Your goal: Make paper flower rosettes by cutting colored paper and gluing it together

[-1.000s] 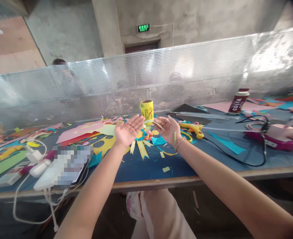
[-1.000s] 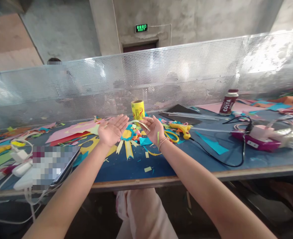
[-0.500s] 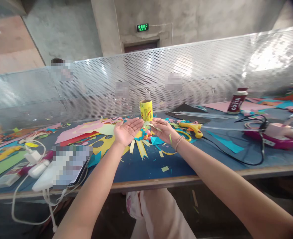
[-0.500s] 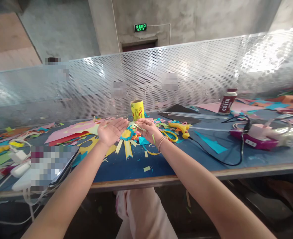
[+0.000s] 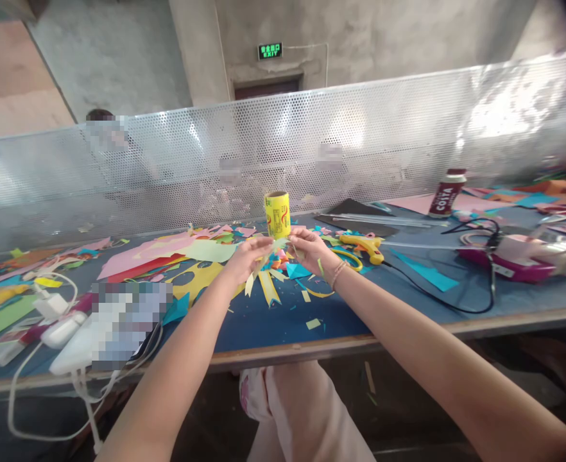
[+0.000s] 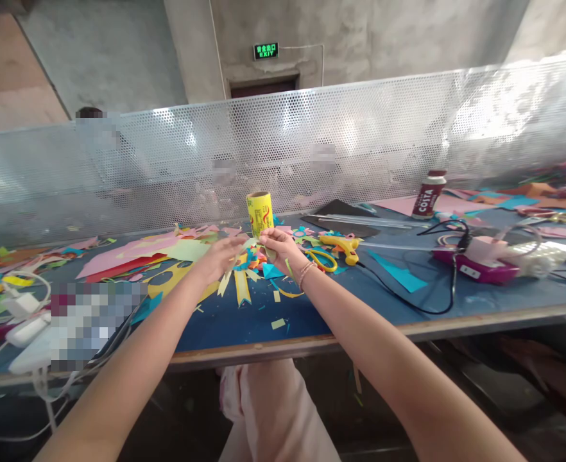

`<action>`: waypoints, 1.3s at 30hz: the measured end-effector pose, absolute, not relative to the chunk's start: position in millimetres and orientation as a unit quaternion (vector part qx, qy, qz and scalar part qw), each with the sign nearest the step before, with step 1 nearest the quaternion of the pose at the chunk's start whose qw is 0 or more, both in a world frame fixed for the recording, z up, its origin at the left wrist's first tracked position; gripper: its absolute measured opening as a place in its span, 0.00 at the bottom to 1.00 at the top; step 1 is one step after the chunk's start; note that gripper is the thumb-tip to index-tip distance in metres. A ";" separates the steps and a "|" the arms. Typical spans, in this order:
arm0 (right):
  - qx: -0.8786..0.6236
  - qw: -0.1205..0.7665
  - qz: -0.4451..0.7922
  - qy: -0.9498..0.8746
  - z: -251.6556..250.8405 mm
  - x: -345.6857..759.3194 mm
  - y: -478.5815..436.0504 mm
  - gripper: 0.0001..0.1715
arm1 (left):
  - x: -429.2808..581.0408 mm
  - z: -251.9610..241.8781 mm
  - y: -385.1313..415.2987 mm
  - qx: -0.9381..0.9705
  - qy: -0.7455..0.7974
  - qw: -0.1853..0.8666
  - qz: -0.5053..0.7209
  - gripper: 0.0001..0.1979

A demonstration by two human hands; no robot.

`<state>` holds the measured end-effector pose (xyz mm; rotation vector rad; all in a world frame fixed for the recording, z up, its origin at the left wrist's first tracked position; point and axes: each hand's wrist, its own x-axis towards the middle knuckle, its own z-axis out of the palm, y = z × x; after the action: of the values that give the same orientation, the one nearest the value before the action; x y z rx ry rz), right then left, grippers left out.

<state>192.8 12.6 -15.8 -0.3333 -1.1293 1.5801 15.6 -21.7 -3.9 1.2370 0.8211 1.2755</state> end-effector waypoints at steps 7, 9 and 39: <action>-0.168 0.582 0.666 -0.436 -15.0 194.3 12.7 0.14 | 12.3 -6.4 -18.2 0.495 0.370 0.578 0.532 0.09; -0.181 0.582 0.668 -0.427 -15.6 195.0 12.9 0.15 | 9.2 -5.4 -17.2 0.492 0.370 0.571 0.543 0.10; -0.276 0.542 0.526 -0.594 -19.8 180.8 4.1 0.15 | 20.2 -13.8 -18.4 0.767 0.386 -0.066 0.509 0.04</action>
<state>180.8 4.1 -19.8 -0.6561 -1.4112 1.2491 20.2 -18.4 -13.8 2.5159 1.2654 1.6708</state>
